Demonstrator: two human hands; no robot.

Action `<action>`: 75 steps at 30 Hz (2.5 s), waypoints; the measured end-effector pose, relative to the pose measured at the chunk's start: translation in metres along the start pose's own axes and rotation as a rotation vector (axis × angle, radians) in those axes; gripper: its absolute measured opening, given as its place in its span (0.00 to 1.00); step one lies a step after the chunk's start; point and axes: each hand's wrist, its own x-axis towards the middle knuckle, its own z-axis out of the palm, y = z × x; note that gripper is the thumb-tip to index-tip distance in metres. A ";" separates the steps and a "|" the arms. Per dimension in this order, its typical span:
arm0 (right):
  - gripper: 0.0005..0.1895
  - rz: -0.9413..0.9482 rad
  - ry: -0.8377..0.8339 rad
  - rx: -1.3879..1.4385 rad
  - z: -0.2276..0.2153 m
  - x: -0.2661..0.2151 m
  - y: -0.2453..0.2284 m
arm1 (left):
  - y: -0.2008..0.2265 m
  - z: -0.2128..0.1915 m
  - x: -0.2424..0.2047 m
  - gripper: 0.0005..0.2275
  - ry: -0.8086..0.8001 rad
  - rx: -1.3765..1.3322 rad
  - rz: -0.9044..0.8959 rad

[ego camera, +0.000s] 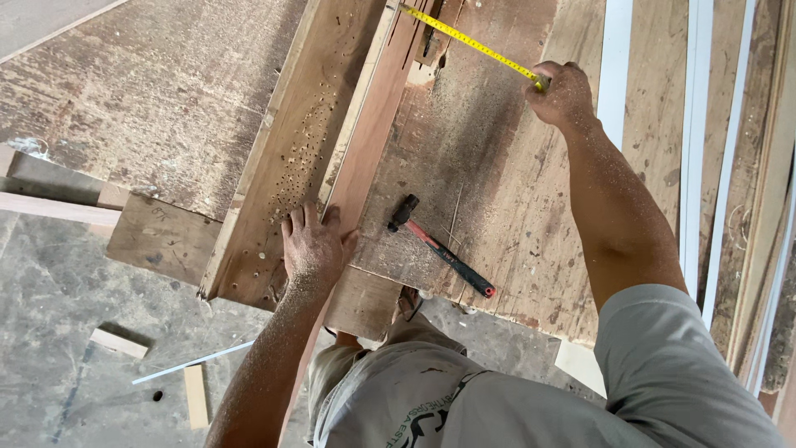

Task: The person aligns a long white panel onto a wooden frame on a workbench. They use a hammer to tap the panel into place and then use a tape measure to check dimensions. The person also handles wooden planks and a metal rod during the process.

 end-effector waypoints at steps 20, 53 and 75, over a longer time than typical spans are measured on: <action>0.30 0.092 0.207 0.247 0.000 -0.132 -0.044 | 0.004 -0.013 0.007 0.24 -0.073 -0.064 -0.054; 0.20 -0.060 -0.276 0.637 0.007 -0.240 -0.275 | -0.011 -0.038 -0.048 0.40 -0.162 -0.166 -0.450; 0.24 -0.484 0.351 0.546 0.054 -0.178 -0.307 | -0.012 -0.043 -0.043 0.37 -0.160 -0.139 -0.423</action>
